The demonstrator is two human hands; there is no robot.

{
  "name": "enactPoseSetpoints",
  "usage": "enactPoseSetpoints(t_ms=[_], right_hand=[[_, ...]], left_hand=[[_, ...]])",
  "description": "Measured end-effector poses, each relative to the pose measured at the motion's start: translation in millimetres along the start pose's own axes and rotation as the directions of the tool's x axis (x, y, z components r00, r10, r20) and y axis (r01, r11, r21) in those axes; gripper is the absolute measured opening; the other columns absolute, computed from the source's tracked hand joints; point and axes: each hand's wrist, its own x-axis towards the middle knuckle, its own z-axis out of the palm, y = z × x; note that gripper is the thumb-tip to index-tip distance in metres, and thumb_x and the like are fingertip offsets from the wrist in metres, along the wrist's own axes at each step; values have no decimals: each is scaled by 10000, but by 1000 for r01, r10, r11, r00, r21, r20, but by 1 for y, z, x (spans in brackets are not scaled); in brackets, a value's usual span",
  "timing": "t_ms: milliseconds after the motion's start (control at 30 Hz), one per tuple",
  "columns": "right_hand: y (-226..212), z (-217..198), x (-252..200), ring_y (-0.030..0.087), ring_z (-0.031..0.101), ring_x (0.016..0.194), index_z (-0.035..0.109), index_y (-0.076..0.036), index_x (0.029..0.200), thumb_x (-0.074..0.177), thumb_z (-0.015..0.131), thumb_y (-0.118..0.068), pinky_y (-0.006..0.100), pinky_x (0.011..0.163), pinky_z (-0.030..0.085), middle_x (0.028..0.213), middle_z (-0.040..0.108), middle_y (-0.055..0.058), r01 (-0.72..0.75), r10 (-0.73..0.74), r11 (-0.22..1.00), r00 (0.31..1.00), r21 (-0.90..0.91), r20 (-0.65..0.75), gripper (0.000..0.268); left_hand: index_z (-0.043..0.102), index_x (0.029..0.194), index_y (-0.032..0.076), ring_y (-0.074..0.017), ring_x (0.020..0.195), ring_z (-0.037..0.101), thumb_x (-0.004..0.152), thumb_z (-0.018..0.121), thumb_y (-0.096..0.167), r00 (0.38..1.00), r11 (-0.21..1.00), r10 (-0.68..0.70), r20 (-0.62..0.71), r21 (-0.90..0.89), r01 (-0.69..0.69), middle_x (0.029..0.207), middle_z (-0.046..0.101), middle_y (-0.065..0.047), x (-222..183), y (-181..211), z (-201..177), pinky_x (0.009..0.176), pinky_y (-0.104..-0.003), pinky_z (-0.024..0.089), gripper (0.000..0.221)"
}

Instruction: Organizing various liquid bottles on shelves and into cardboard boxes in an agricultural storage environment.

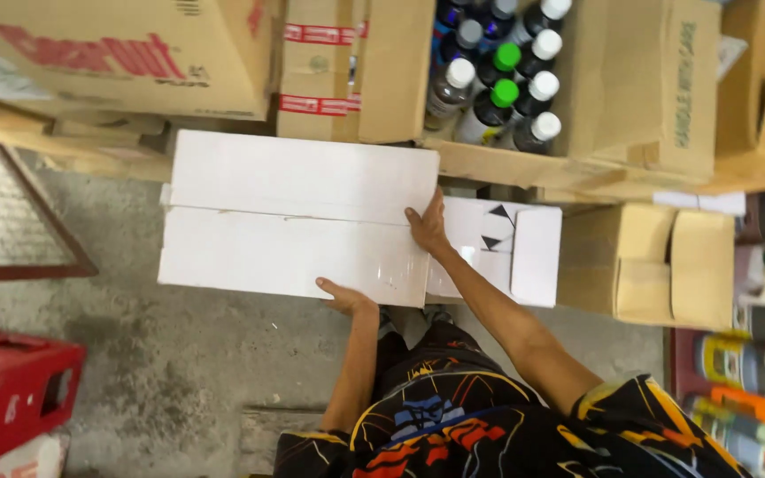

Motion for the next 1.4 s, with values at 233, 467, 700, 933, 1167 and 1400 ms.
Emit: enactPoseSetpoints(t_ms=[233, 467, 700, 933, 1167, 1400], right_hand=[[-30, -10, 0, 466, 366, 1411, 16, -21, 1617, 911, 672, -227, 516, 1200, 303, 1532, 318, 349, -226, 224, 973, 974, 55, 33, 985], [-4, -23, -35, 400, 258, 1448, 153, -78, 1600, 1075, 527, -443, 536, 1137, 269, 1619, 241, 201, -375, 346, 923, 909, 91, 232, 740], [15, -68, -128, 215, 611, 1114, 495, -190, 1480, 1006, 539, -448, 445, 818, 597, 1305, 615, 75, -590, 516, 704, 807, 394, 287, 541], [99, -165, -177, 225, 601, 916, 587, -198, 1435, 1024, 573, -386, 413, 719, 569, 1070, 650, 93, -483, 547, 742, 837, 465, -2, 453], [121, -247, -214, 145, 617, 966, 607, -193, 1392, 965, 604, -255, 342, 703, 549, 1126, 658, -2, -356, 478, 788, 868, 502, -136, 431], [102, -298, -238, 197, 596, 1160, 543, -123, 1436, 988, 582, -274, 399, 886, 552, 1343, 616, 70, -313, 442, 790, 886, 527, -137, 474]], left_hand=[[209, 1583, -20, -467, 1371, 481, 904, 394, 755, 976, 948, 204, 70, 234, -215, 1577, 330, -337, 55, -36, -21, 1129, -513, 453, 1047], [141, 1578, -83, -492, 1445, 358, 954, 236, 752, 922, 887, 281, 266, 294, -355, 1604, 207, -368, 60, -26, -38, 1175, -525, 386, 1046], [170, 1568, -64, -447, 1463, 366, 920, 198, 807, 933, 956, 177, 313, 173, -239, 1608, 271, -306, 27, -18, -39, 1184, -508, 374, 1086], [517, 1394, -69, -386, 1144, 686, 1020, 286, 668, 908, 850, 226, 353, 384, -361, 1331, 640, -277, 72, -181, -64, 970, -471, 592, 858], [552, 1436, 24, -388, 1369, 477, 961, 600, 224, 144, 72, 174, 974, 133, -988, 1503, 489, -253, -62, -264, -64, 1151, -428, 373, 517], [524, 1484, 59, -453, 1500, 246, 972, 603, 203, 49, -93, 10, 999, 50, -994, 1634, 301, -242, -163, -267, -58, 1207, -561, 212, 538]])
